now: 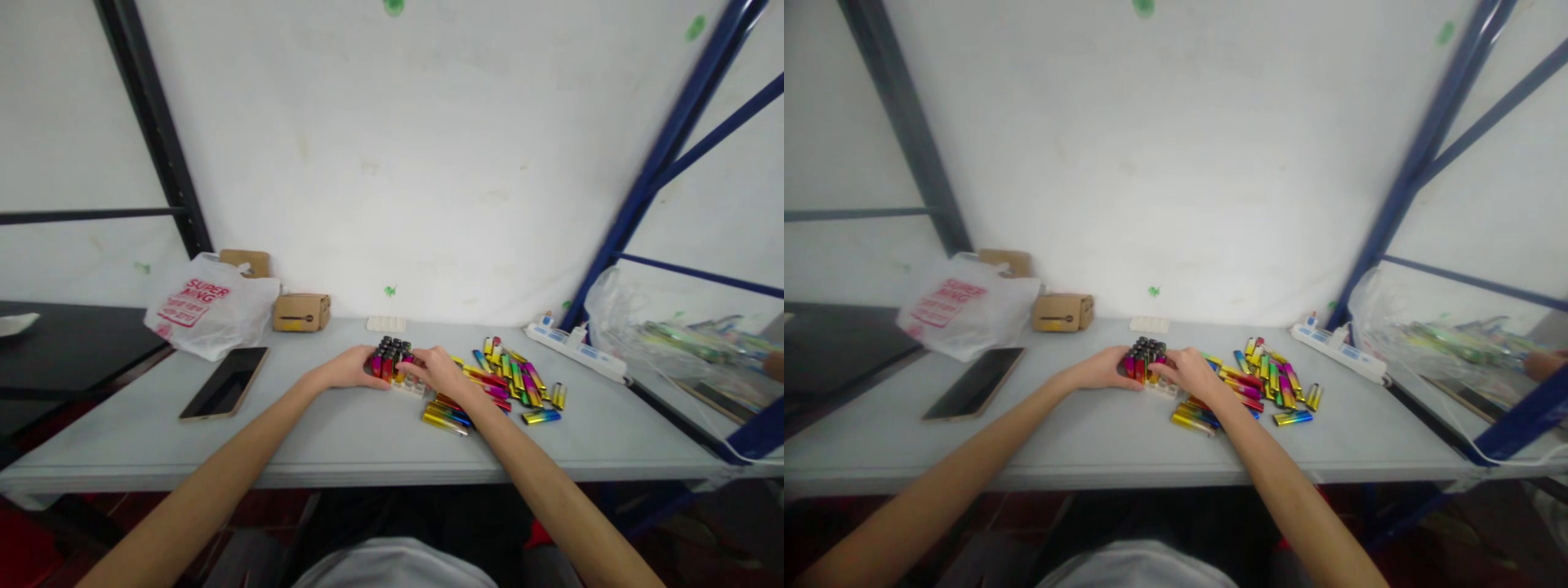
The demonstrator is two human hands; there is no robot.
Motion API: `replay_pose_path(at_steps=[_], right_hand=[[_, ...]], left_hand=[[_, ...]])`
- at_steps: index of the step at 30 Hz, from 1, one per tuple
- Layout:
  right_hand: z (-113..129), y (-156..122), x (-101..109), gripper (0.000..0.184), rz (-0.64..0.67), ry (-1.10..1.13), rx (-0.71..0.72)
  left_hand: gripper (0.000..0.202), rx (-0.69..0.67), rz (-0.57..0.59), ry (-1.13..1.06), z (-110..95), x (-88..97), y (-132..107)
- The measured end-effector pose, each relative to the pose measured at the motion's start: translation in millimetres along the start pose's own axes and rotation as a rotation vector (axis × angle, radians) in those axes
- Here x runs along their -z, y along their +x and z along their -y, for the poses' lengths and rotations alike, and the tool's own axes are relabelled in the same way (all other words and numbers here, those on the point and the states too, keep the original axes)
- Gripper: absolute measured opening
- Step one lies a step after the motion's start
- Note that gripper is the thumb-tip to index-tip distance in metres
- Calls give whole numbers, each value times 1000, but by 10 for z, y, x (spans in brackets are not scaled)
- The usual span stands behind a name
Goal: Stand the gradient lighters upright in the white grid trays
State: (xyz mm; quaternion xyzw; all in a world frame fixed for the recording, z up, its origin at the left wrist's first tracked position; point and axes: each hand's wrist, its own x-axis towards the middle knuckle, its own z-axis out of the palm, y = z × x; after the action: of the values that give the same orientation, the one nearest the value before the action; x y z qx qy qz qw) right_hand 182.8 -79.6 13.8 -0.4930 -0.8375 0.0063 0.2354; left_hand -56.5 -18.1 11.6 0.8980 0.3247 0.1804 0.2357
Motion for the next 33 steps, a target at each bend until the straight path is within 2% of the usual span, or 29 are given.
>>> replay_pose_path(at_steps=[7, 11, 14, 16, 19, 22, 24, 26, 28, 33], right_hand=[[58, 47, -55, 53, 33, -222, 16], [-34, 51, -31, 52, 68, -81, 36], [-258, 22, 110, 53, 13, 24, -28], [-499, -27, 231, 57, -79, -35, -177], [-918, -153, 369, 41, -187, -169, -531], [-1254, -299, 418, 58, -142, -307, -958], [-1379, -363, 418, 60, -28, -287, -1056], [-1428, -381, 409, 54, 90, -238, -1001], [-1426, -360, 396, 45, 146, -213, -911], [-1380, -265, 362, 36, 96, -212, -803]], left_hand=[[65, 5, -5, -2, -28, 7, -2], [68, 46, 12, 6, -51, 22, -5], [69, 45, 22, 7, -57, 30, 3], [70, 50, 31, 30, -50, 29, 13], [71, 64, 43, 63, -31, 23, 24], [71, 74, 46, 73, -15, 19, 29], [71, 73, 45, 68, -12, 18, 28], [70, 64, 40, 55, -14, 17, 25], [69, 60, 35, 50, -17, 16, 22], [70, 68, 22, 67, -14, 12, 16]])
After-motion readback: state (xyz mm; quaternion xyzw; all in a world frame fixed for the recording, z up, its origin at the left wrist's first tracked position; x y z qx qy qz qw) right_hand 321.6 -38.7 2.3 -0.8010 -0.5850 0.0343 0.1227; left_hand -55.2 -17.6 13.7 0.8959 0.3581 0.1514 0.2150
